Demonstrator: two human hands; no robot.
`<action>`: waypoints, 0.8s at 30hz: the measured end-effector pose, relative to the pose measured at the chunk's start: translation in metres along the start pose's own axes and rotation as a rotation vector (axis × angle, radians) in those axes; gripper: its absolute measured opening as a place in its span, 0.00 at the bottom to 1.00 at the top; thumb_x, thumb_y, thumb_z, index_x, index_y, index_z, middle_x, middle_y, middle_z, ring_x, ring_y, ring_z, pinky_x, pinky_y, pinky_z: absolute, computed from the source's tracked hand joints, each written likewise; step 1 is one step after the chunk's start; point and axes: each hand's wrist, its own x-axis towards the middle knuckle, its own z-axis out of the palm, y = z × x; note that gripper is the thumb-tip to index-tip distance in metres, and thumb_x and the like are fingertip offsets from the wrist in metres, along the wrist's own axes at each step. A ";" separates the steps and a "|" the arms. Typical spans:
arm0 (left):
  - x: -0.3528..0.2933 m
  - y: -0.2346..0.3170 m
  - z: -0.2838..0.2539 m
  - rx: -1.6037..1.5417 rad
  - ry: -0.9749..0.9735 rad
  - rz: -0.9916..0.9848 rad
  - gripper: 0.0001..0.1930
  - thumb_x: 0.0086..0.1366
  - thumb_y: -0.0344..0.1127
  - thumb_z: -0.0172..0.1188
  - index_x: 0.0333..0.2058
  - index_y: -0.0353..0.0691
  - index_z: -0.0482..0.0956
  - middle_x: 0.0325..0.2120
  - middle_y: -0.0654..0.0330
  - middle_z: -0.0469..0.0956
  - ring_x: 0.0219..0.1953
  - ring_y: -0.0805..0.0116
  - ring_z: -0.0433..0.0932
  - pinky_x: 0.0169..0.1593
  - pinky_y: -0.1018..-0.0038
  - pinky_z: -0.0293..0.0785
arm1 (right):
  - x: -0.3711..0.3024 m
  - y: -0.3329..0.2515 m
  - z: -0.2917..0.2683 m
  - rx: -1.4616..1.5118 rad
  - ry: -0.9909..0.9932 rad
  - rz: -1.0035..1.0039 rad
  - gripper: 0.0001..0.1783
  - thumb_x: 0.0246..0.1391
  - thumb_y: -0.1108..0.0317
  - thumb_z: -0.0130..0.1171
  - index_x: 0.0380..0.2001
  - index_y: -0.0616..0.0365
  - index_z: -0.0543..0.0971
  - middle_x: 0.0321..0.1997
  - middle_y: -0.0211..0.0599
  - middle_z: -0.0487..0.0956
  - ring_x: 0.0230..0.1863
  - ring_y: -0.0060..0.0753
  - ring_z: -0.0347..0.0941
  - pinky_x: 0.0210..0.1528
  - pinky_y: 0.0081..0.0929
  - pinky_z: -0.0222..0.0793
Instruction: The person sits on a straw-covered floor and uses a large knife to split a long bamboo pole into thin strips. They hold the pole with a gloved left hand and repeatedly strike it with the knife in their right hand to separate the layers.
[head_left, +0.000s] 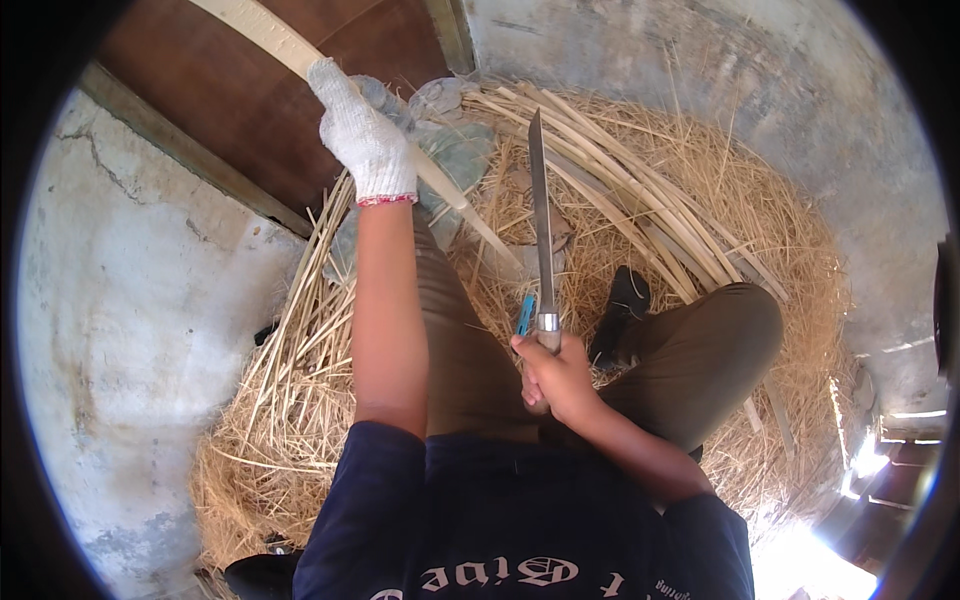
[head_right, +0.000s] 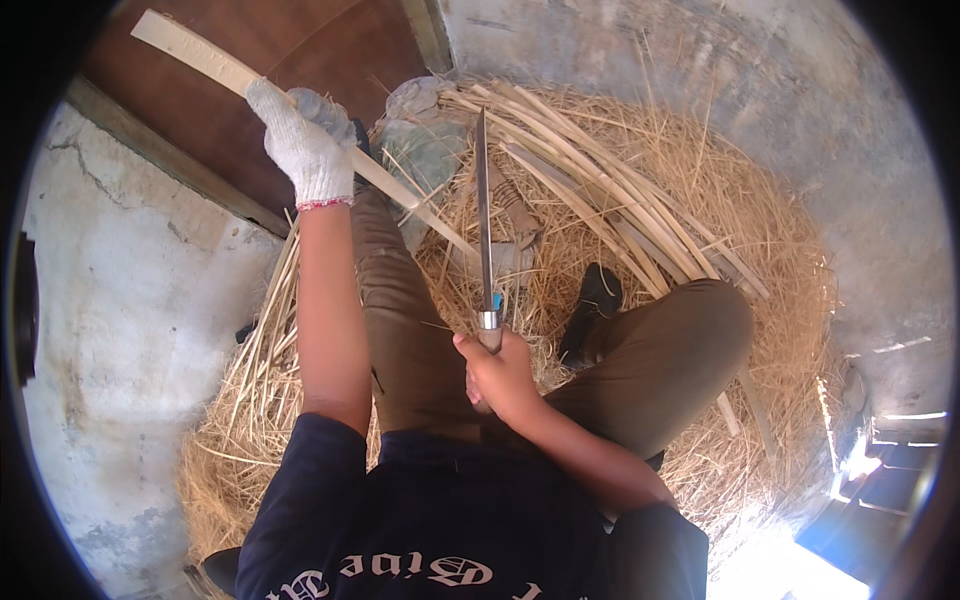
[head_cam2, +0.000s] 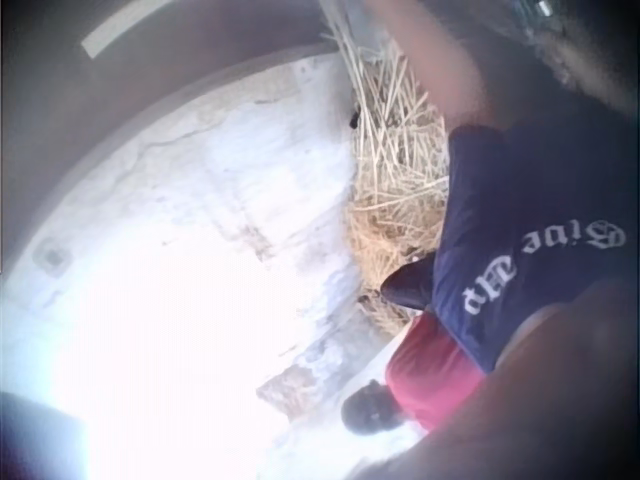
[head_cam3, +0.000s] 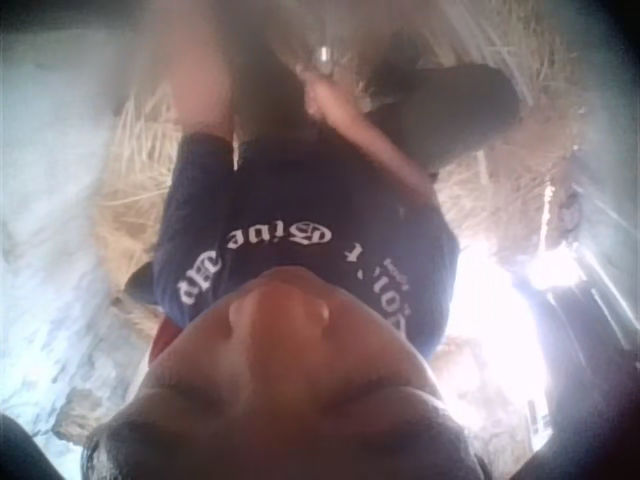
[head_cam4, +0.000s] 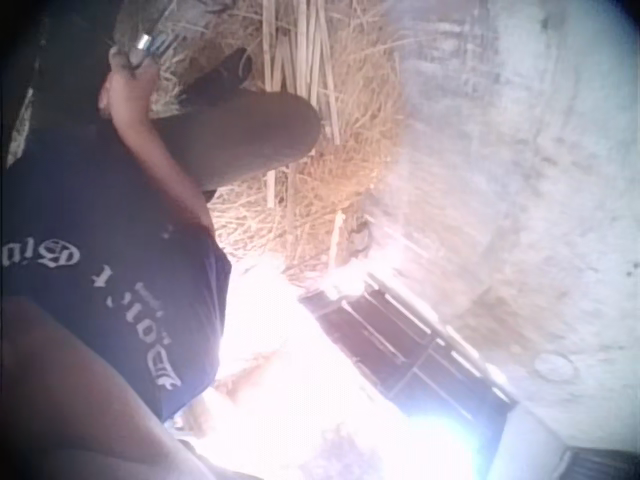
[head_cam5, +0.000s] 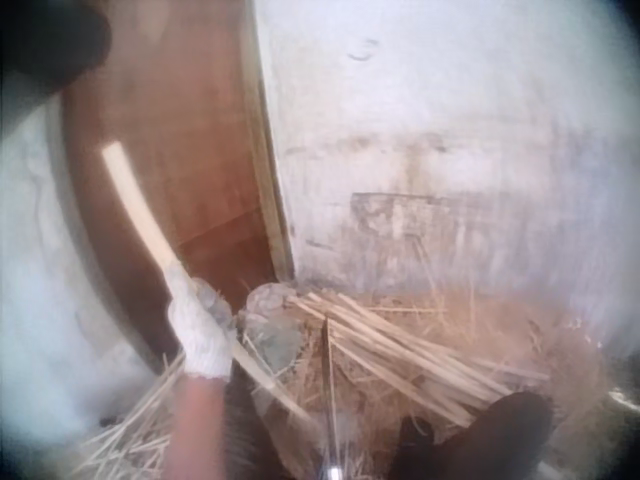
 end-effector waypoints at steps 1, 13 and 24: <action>0.000 0.000 0.001 0.018 0.030 0.014 0.32 0.68 0.68 0.58 0.21 0.46 0.68 0.14 0.66 0.65 0.15 0.72 0.63 0.21 0.71 0.60 | 0.000 -0.002 0.001 0.014 -0.033 0.124 0.15 0.63 0.66 0.64 0.27 0.54 0.69 0.14 0.26 0.64 0.09 0.22 0.58 0.13 0.29 0.56; -0.009 0.001 0.020 0.004 0.195 0.057 0.29 0.70 0.61 0.60 0.20 0.43 0.70 0.15 0.66 0.66 0.17 0.74 0.63 0.22 0.72 0.58 | 0.001 0.004 0.000 -0.033 -0.063 0.077 0.14 0.65 0.66 0.62 0.29 0.56 0.68 0.13 0.27 0.65 0.08 0.22 0.60 0.11 0.27 0.58; -0.012 -0.006 0.029 0.114 0.220 0.152 0.29 0.72 0.59 0.58 0.20 0.40 0.72 0.16 0.68 0.66 0.21 0.76 0.61 0.26 0.71 0.60 | -0.002 0.002 0.009 -0.257 0.011 -0.099 0.13 0.67 0.66 0.59 0.31 0.57 0.68 0.12 0.27 0.66 0.08 0.23 0.63 0.11 0.28 0.58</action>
